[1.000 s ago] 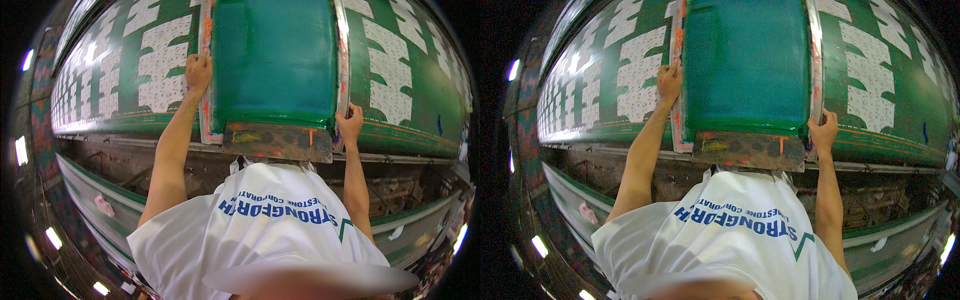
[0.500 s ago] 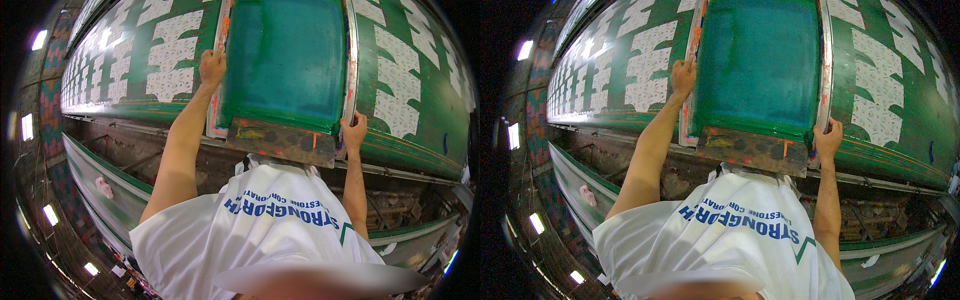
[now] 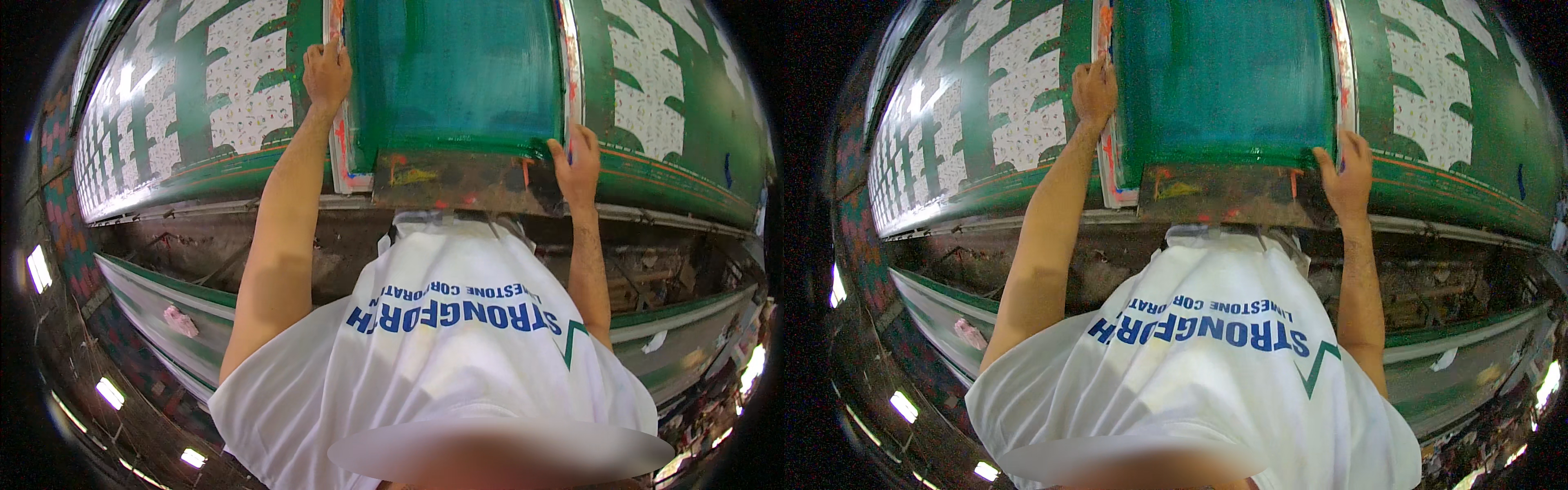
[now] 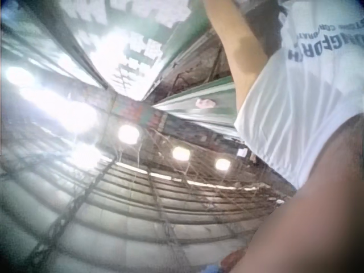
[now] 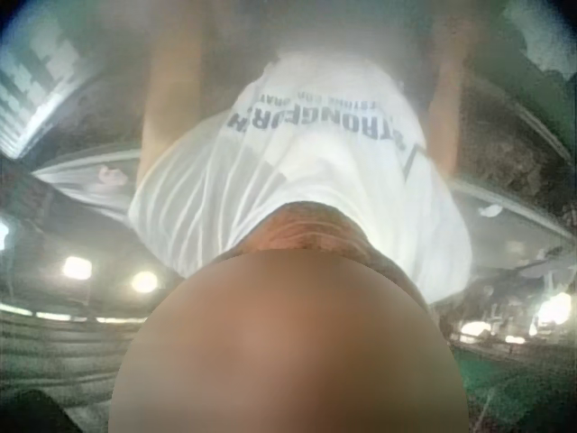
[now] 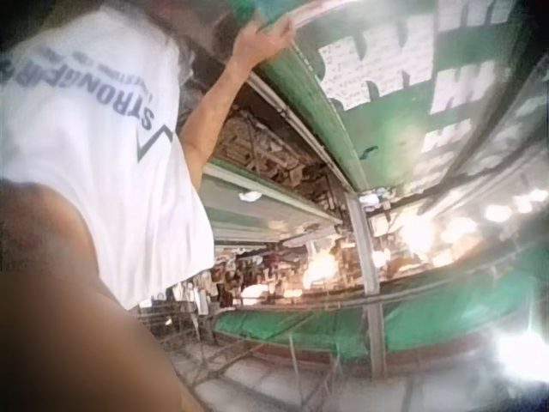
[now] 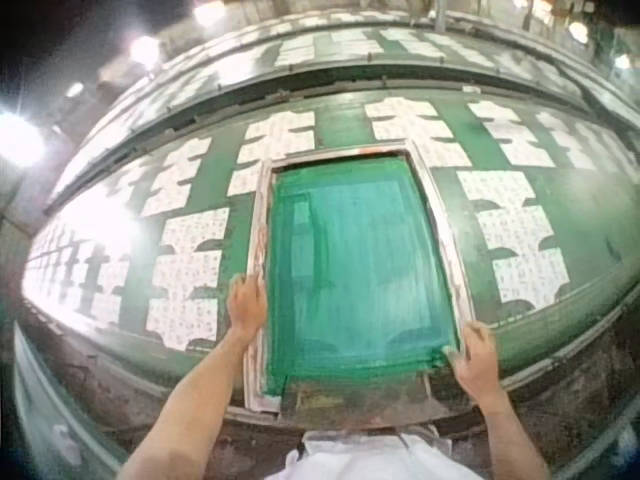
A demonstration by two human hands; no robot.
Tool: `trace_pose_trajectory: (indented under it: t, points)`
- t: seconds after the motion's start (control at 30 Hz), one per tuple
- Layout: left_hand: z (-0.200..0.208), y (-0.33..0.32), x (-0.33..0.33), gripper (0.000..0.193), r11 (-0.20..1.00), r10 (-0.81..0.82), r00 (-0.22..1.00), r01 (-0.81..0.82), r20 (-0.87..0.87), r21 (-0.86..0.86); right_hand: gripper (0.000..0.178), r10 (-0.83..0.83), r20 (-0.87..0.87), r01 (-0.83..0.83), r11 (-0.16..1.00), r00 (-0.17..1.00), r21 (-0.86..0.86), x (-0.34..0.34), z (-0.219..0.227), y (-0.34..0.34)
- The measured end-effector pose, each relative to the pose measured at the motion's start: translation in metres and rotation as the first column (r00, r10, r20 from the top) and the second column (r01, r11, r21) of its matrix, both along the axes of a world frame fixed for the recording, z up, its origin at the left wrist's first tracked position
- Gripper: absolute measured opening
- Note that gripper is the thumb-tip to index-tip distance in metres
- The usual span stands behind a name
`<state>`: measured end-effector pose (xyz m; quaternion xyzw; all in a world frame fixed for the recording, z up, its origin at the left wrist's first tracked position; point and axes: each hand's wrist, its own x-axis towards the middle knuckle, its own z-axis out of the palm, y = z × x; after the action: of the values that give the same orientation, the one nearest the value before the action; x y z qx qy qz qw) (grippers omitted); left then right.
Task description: The person uses a squeegee to spread green ink evenly across a screen printing frame. They repeatedly pull the squeegee across the screen, then lift and reposition the frame to continue the process.
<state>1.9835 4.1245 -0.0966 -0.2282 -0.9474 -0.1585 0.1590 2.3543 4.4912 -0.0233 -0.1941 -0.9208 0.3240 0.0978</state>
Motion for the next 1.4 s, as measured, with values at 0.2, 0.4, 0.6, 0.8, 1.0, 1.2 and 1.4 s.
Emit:
trace_pose_trajectory:
  t: [0.2,0.4,0.6,0.8,1.0,1.2,1.4]
  points:
    - [-0.005,-0.003,-0.002,0.038,0.995,-0.049,0.998,0.051,-0.034,0.082,0.063,0.703,0.129,-0.711,0.702,0.7,0.032,0.001,0.037,-0.089]
    - [-0.008,-0.005,-0.003,0.038,0.992,-0.038,0.999,0.038,-0.001,0.117,0.071,0.607,0.215,-0.644,0.727,0.765,0.239,-0.007,0.044,-0.114]
    - [-0.007,-0.002,-0.003,0.034,0.989,-0.012,1.0,0.011,0.009,0.148,0.054,0.341,0.304,-0.435,0.835,0.89,0.337,-0.021,0.034,-0.14]
    - [-0.007,-0.002,-0.004,0.027,0.978,0.012,0.997,-0.028,0.078,0.205,0.056,0.283,0.288,-0.384,0.833,0.915,0.399,-0.074,0.026,-0.141]
    - [-0.005,-0.003,-0.007,0.03,0.981,0.017,0.996,-0.034,0.088,0.19,0.038,0.228,0.239,-0.316,0.831,0.944,0.458,-0.199,0.01,-0.098]
    - [0.007,0.001,-0.001,0.031,0.988,0.024,0.994,-0.04,0.108,0.147,0.015,0.27,0.132,-0.297,0.787,0.954,0.541,-0.342,-0.009,-0.026]
    - [0.011,0.004,0.001,0.032,0.993,0.025,0.995,-0.036,0.101,0.108,0.017,0.237,0.177,-0.296,0.787,0.955,0.542,-0.454,-0.012,0.03]
